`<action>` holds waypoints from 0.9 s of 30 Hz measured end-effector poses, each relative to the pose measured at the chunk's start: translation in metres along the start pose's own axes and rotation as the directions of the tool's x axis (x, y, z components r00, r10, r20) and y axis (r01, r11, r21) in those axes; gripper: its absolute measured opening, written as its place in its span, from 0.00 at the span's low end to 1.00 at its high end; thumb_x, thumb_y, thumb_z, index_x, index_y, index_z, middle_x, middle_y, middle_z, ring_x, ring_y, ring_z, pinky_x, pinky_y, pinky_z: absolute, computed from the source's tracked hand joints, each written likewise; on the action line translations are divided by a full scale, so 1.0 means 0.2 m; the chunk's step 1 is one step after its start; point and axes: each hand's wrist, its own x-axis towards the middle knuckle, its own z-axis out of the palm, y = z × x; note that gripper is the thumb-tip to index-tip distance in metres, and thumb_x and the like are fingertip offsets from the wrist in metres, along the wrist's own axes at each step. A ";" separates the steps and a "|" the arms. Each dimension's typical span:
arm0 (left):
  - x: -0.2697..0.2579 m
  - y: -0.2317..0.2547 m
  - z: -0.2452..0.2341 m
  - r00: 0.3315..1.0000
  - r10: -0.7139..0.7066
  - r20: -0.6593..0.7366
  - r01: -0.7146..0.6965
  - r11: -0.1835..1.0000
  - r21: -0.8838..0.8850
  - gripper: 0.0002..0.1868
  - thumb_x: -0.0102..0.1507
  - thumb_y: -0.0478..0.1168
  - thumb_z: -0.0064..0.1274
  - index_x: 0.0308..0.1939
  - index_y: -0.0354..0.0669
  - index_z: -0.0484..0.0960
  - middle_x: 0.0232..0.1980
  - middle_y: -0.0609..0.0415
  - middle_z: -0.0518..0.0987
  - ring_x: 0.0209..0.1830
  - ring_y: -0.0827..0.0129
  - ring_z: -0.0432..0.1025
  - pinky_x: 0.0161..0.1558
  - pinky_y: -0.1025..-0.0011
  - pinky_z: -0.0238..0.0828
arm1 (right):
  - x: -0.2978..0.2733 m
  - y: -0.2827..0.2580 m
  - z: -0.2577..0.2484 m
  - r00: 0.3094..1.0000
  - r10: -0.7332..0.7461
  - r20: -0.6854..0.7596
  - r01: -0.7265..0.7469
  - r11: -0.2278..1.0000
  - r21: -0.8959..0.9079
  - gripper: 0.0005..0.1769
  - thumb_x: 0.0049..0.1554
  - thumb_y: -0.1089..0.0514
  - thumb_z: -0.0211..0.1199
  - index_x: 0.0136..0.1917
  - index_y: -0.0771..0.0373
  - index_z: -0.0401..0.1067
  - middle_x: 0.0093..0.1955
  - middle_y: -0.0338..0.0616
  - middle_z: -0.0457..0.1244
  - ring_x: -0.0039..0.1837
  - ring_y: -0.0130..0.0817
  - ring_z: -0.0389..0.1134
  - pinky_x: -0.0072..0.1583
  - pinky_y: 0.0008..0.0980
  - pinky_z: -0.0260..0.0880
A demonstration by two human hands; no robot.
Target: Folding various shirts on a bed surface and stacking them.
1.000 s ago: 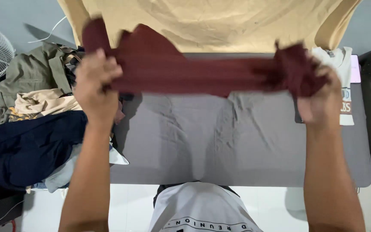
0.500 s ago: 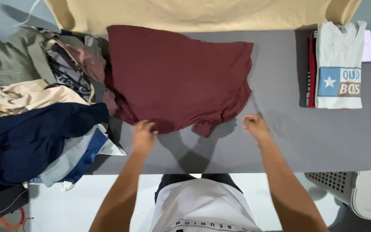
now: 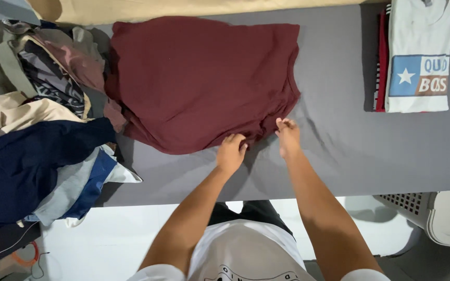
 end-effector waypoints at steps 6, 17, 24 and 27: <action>-0.15 0.22 -0.17 0.964 -0.222 0.145 0.249 0.572 -0.781 0.11 0.70 0.43 0.53 0.48 0.39 0.74 0.40 0.57 0.80 0.40 0.79 0.72 0.42 0.76 0.70 | -0.62 -0.63 0.22 0.951 0.146 0.272 -0.233 0.919 0.319 0.07 0.63 0.54 0.61 0.52 0.57 0.69 0.50 0.37 0.67 0.51 0.32 0.69 0.53 0.37 0.70; -0.34 -0.01 0.20 0.686 -0.476 0.550 0.713 0.590 -0.378 0.18 0.63 0.46 0.61 0.54 0.43 0.81 0.45 0.60 0.83 0.43 0.77 0.76 0.45 0.75 0.73 | -0.38 -0.03 -0.42 0.940 -0.339 0.033 0.331 0.888 -0.318 0.20 0.61 0.70 0.68 0.60 0.63 0.61 0.55 0.56 0.62 0.58 0.43 0.63 0.59 0.41 0.66; -0.23 -0.09 0.33 0.592 -0.717 0.367 0.699 0.230 -0.677 0.33 0.59 0.46 0.68 0.58 0.37 0.64 0.38 0.55 0.78 0.34 0.73 0.74 0.33 0.72 0.73 | -0.53 -0.13 -0.34 0.982 0.168 0.085 -0.091 0.816 -0.570 0.47 0.54 0.56 0.83 0.73 0.73 0.54 0.70 0.58 0.58 0.66 0.39 0.62 0.60 0.36 0.63; -0.18 -0.06 0.36 0.545 -0.770 0.332 0.713 0.218 -0.666 0.33 0.57 0.41 0.67 0.55 0.36 0.62 0.35 0.51 0.79 0.28 0.71 0.74 0.28 0.71 0.70 | -0.66 -0.34 -0.29 0.983 0.181 0.019 -0.157 0.899 -0.408 0.31 0.50 0.51 0.72 0.63 0.65 0.71 0.59 0.52 0.69 0.53 0.45 0.73 0.49 0.48 0.80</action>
